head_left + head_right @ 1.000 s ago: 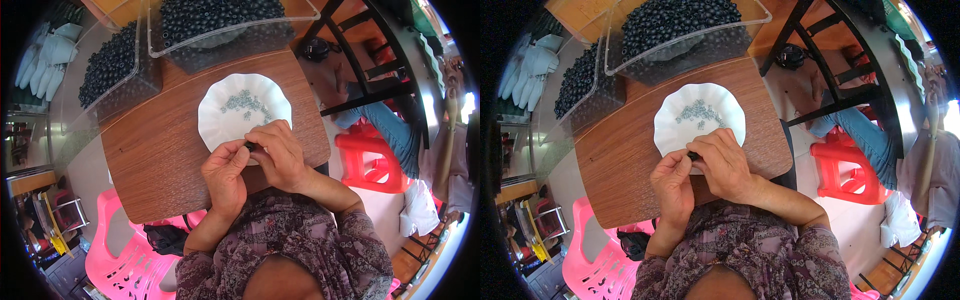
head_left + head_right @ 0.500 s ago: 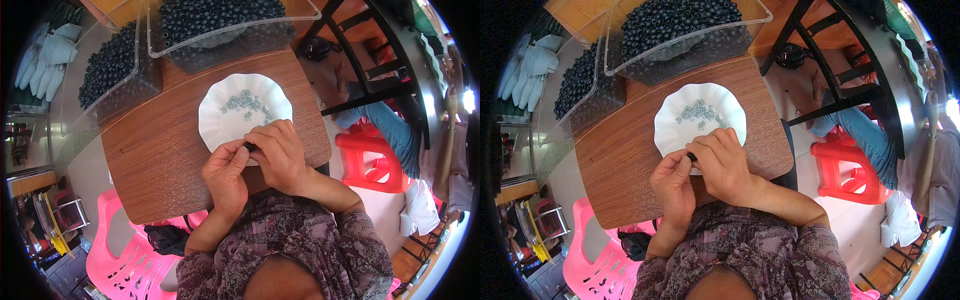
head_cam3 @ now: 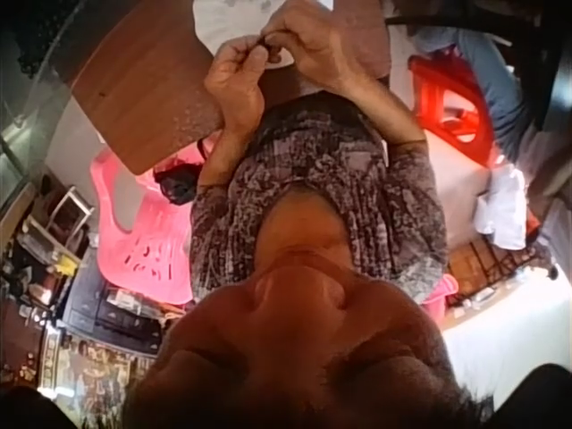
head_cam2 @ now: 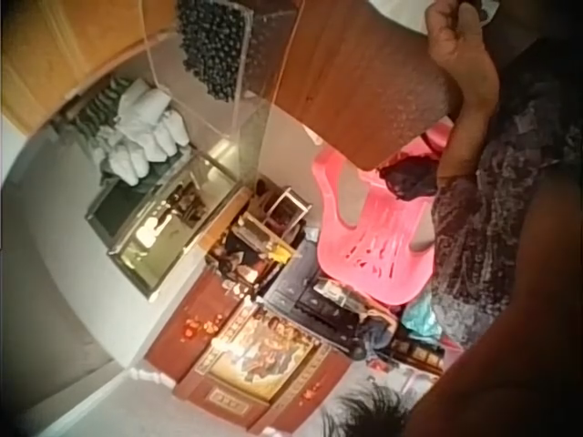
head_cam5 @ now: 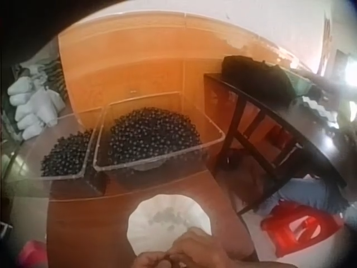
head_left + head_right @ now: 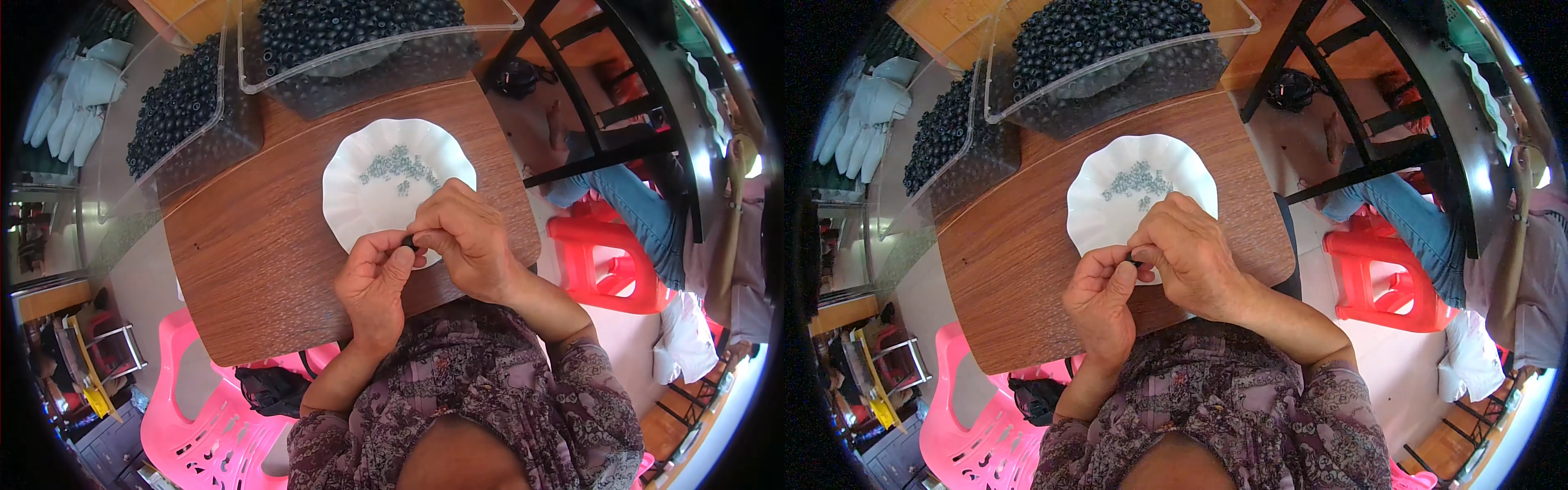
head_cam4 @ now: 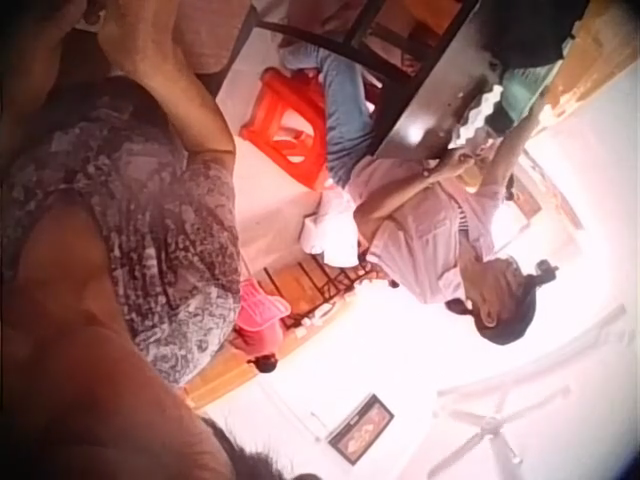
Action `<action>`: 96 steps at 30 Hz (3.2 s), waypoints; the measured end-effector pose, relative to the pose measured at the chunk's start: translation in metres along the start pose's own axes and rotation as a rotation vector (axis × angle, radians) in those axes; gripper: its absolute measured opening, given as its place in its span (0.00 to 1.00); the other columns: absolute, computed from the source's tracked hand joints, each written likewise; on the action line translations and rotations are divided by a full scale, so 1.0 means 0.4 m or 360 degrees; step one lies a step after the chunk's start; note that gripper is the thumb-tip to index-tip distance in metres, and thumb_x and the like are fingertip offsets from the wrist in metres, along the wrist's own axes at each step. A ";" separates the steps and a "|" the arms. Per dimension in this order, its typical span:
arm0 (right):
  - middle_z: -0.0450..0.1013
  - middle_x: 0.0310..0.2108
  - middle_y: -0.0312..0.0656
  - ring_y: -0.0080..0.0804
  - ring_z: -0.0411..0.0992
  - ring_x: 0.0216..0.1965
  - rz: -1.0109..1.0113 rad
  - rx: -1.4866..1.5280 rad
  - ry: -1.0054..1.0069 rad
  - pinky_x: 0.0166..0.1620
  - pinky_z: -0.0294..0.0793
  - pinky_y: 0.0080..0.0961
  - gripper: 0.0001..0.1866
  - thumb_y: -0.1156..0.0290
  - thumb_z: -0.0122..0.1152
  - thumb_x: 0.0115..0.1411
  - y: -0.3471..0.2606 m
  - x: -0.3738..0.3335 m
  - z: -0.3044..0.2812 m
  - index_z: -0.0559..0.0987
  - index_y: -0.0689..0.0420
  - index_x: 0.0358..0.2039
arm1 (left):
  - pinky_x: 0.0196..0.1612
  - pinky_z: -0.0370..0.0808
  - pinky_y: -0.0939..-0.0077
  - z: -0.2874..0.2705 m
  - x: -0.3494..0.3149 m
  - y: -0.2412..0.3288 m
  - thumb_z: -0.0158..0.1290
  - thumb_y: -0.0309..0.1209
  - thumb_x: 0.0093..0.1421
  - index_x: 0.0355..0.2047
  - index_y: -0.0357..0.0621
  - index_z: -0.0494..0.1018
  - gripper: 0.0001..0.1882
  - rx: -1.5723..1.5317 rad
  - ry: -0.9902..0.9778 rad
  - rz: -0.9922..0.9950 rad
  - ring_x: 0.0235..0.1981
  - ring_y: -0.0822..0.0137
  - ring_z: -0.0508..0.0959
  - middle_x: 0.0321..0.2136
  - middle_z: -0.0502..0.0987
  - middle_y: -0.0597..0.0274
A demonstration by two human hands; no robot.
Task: Assembling small metal components into black plastic rings and sorting them.
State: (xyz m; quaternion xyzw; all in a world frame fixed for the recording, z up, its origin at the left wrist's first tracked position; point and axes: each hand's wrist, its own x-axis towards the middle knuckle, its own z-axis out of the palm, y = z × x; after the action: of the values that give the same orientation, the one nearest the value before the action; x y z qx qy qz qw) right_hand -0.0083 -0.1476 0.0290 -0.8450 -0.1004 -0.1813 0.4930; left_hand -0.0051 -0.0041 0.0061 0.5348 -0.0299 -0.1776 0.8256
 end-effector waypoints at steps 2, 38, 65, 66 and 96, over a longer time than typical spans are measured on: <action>0.66 0.21 0.40 0.40 0.64 0.26 -0.0014 -0.0040 0.0051 0.30 0.62 0.31 0.08 0.83 0.59 0.43 0.006 -0.003 0.007 0.70 0.58 0.23 | 0.38 0.71 0.83 0.003 0.001 -0.005 0.50 0.25 0.60 0.38 0.31 0.69 0.09 0.0042 0.0039 0.0032 0.32 0.75 0.73 0.32 0.74 0.62; 0.69 0.28 0.47 0.41 0.65 0.26 -0.0421 -0.0296 0.0232 0.28 0.66 0.30 0.20 0.83 0.63 0.31 0.019 -0.013 0.047 0.72 0.65 0.30 | 0.42 0.69 0.81 -0.004 0.023 0.016 0.50 0.20 0.56 0.32 0.29 0.72 0.05 -0.0452 0.0194 -0.0257 0.33 0.72 0.74 0.30 0.75 0.58; 0.70 0.26 0.43 0.38 0.67 0.26 -0.0325 -0.0214 0.0208 0.28 0.66 0.28 0.18 0.82 0.66 0.34 0.031 -0.001 0.058 0.73 0.63 0.31 | 0.42 0.68 0.79 -0.034 0.034 0.017 0.49 0.24 0.59 0.34 0.29 0.71 0.08 -0.0316 0.0161 -0.0226 0.34 0.72 0.73 0.32 0.75 0.59; 0.70 0.26 0.43 0.38 0.67 0.26 -0.0322 -0.0215 0.0210 0.28 0.66 0.28 0.18 0.82 0.66 0.34 0.032 0.000 0.055 0.73 0.63 0.31 | 0.42 0.68 0.79 -0.036 0.033 0.019 0.49 0.24 0.59 0.34 0.29 0.71 0.08 -0.0315 0.0158 -0.0228 0.34 0.72 0.73 0.32 0.75 0.59; 0.72 0.30 0.43 0.41 0.69 0.32 -0.0201 -0.0538 0.0077 0.32 0.68 0.31 0.18 0.82 0.65 0.37 0.070 0.029 0.001 0.77 0.60 0.33 | 0.39 0.72 0.80 -0.154 0.142 0.223 0.53 0.20 0.54 0.36 0.33 0.72 0.09 0.0889 0.0469 0.0959 0.34 0.72 0.74 0.32 0.76 0.59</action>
State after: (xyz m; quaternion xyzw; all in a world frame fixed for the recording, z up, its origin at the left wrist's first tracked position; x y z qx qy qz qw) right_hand 0.0119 -0.1612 0.0114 -0.9032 -0.1093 -0.2465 0.3339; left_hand 0.0861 0.0636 0.0514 0.7246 -0.1134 0.1644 0.6596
